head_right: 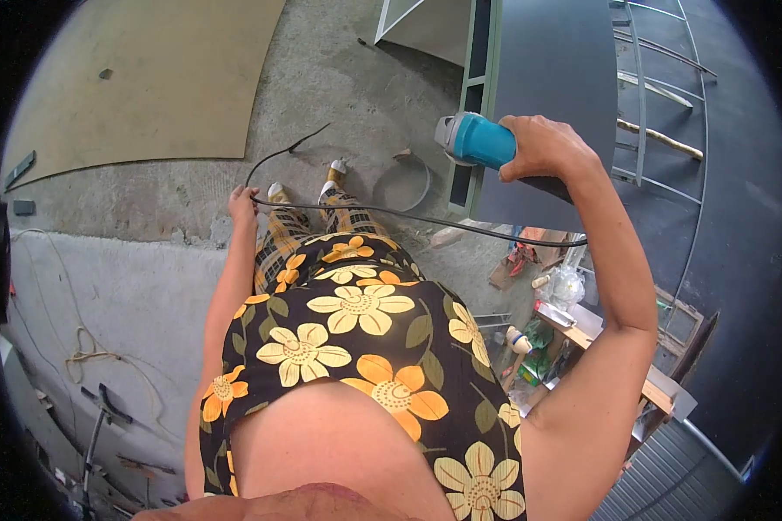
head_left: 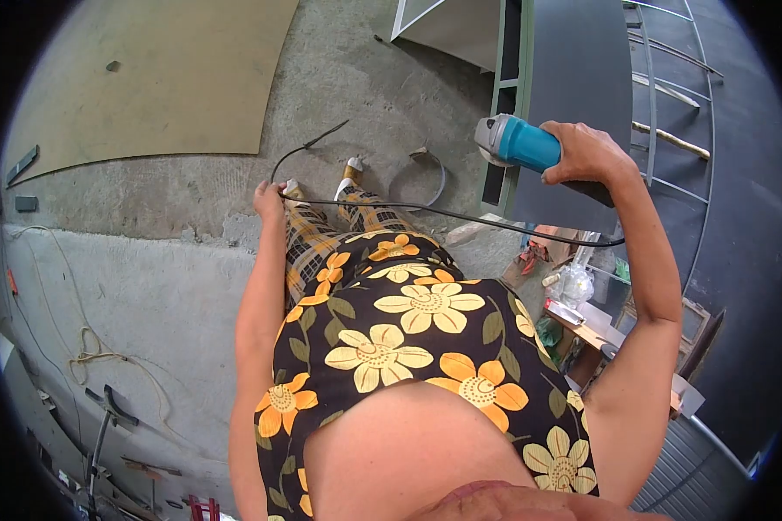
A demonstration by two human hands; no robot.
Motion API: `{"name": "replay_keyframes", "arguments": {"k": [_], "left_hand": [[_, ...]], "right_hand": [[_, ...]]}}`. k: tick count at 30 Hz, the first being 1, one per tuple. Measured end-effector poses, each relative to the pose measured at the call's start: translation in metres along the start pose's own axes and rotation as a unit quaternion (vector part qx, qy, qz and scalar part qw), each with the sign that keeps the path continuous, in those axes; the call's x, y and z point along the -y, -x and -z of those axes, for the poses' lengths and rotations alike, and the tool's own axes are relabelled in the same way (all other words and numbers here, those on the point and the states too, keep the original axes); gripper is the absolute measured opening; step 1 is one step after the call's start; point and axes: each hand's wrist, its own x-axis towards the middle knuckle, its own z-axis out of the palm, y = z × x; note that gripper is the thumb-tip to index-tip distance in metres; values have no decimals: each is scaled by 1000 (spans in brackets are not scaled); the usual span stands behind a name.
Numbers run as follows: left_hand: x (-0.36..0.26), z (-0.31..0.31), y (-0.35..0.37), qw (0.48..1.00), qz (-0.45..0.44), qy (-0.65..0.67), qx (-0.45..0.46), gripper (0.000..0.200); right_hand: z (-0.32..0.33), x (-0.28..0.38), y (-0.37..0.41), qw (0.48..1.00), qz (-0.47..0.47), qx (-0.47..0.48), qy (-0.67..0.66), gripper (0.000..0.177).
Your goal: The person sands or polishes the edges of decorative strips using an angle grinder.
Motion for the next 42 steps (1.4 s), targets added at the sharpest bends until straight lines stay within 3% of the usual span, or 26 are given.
{"name": "replay_keyframes", "arguments": {"k": [8,14,17,26,32,42], "left_hand": [[-3,-14,2,999,-20,-16,30,45],[-9,-11,-3,998,-52,42,-18,45],[-2,-3,-10,998,-61,-20,2,46],[10,-3,2,997,7,-68,44,50],[13,-9,-3,989,8,-86,122,53],[19,-9,-5,988,32,-96,116,52]], "right_hand": [[3,0,4,1000,-10,19,-13,82],[2,-1,7,1000,-12,11,-19,82],[-2,-3,5,1000,-6,6,-21,82],[1,2,13,1000,-7,23,-9,80],[7,10,21,999,27,30,7,77],[13,-3,21,1000,1,-5,5,67]]}}
